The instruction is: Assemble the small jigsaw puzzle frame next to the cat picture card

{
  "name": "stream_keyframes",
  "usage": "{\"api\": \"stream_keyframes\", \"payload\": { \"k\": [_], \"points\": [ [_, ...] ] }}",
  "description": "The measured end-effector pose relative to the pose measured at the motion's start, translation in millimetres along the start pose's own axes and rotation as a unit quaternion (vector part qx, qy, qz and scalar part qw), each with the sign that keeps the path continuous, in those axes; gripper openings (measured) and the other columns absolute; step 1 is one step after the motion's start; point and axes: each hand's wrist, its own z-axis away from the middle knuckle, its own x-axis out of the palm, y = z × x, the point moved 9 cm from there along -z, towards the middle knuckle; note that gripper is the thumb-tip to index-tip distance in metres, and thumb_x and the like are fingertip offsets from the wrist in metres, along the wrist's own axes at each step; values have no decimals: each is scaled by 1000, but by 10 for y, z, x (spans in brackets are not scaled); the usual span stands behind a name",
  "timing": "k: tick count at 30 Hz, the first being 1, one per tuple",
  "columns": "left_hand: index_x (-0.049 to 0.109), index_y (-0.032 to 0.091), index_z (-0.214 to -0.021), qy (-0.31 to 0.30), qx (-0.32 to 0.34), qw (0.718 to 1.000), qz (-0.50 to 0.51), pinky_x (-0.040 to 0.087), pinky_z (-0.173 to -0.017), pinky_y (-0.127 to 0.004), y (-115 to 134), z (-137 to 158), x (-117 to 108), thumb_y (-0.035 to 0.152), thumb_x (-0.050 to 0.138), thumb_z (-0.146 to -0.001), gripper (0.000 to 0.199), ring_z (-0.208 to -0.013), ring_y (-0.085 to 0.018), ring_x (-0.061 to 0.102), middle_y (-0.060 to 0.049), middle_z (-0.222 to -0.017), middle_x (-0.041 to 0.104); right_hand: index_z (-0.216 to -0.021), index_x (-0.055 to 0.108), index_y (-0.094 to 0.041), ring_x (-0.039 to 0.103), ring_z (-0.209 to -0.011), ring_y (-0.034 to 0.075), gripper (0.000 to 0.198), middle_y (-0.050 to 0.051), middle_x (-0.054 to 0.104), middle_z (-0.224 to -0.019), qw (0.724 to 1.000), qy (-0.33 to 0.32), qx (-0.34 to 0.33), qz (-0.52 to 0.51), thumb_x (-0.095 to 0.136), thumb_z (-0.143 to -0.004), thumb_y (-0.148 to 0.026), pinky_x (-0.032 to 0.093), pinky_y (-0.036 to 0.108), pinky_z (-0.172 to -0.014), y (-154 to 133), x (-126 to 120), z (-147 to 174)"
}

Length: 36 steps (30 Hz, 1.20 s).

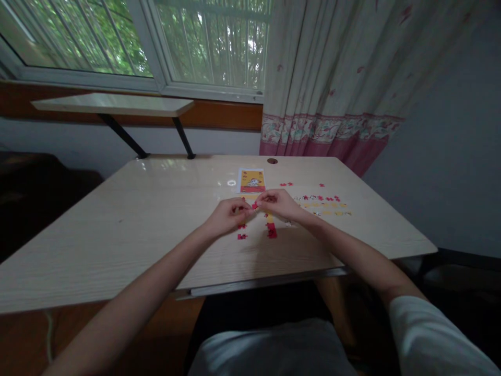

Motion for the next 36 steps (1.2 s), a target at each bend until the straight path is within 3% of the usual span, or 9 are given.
{"api": "stream_keyframes", "payload": {
  "k": [5, 8, 14, 24, 28, 30, 32, 36],
  "points": [
    [69, 16, -75, 26, -19, 999, 29, 36, -53, -23, -104, -13, 15, 28, 60, -75, 15, -56, -10, 46, 0, -65, 61, -82, 67, -14, 53, -55, 10, 26, 2, 64, -68, 1000, 21, -1, -4, 66, -72, -38, 43, 23, -52, 52, 28, 35],
    [68, 15, -70, 38, -52, 992, 105, 38, -54, -24, -206, -36, 14, 28, 60, -72, 15, -55, -10, 48, -1, -63, 61, -86, 68, -15, 56, -61, 11, 25, 3, 65, -73, 995, 45, -53, 66, 64, -75, -38, 45, 25, -58, -76, -40, 86],
    [65, 15, -60, 35, -92, 977, 189, 42, -60, -27, -232, -59, 22, 27, 63, -65, 13, -57, -12, 53, -1, -59, 61, -91, 69, -22, 56, -81, 17, 18, 4, 65, -82, 923, 101, -237, 285, 64, -79, -34, 44, 33, -77, -494, -41, 278],
    [63, 15, -62, 8, -97, 978, 185, 43, -56, -27, -369, -32, 128, 30, 59, -67, 16, -56, -12, 53, -1, -59, 60, -86, 69, -20, 53, -79, 18, 22, 6, 64, -79, 868, 83, -297, 390, 57, -84, -39, 39, 34, -75, -549, 95, 343],
    [65, 15, -73, -50, -61, 993, 89, 46, -62, -30, -242, -15, 59, 41, 56, -76, 28, -62, -15, 56, -3, -67, 63, -85, 69, -20, 54, -79, 19, 21, 6, 66, -79, 863, 83, -305, 394, 57, -83, -38, 38, 34, -76, -529, 106, 345],
    [66, 16, -89, -64, -13, 998, -9, 47, -74, -33, -128, 8, -92, 45, 59, -76, 33, -80, -19, 59, -7, -87, 66, -85, 68, -20, 55, -79, 18, 20, 6, 67, -79, 872, 80, -295, 381, 58, -82, -37, 38, 33, -76, -487, 123, 331],
    [61, 15, -106, -67, 42, 992, -103, 42, -90, -39, -41, 63, -240, 50, 61, -74, 47, -102, -24, 55, -11, -109, 62, -84, 68, -19, 55, -78, 17, 18, 5, 67, -76, 883, 64, -281, 370, 61, -81, -36, 38, 31, -75, -430, 183, 317],
    [46, 15, -128, -109, 47, 972, -202, 36, -98, -46, -164, 239, -266, 63, 60, -70, 76, -118, -31, 44, -17, -129, 49, -79, 69, -20, 56, -76, 16, 13, 2, 67, -73, 896, 6, -257, 361, 65, -77, -32, 38, 30, -76, -337, 392, 323]
  ]
}}
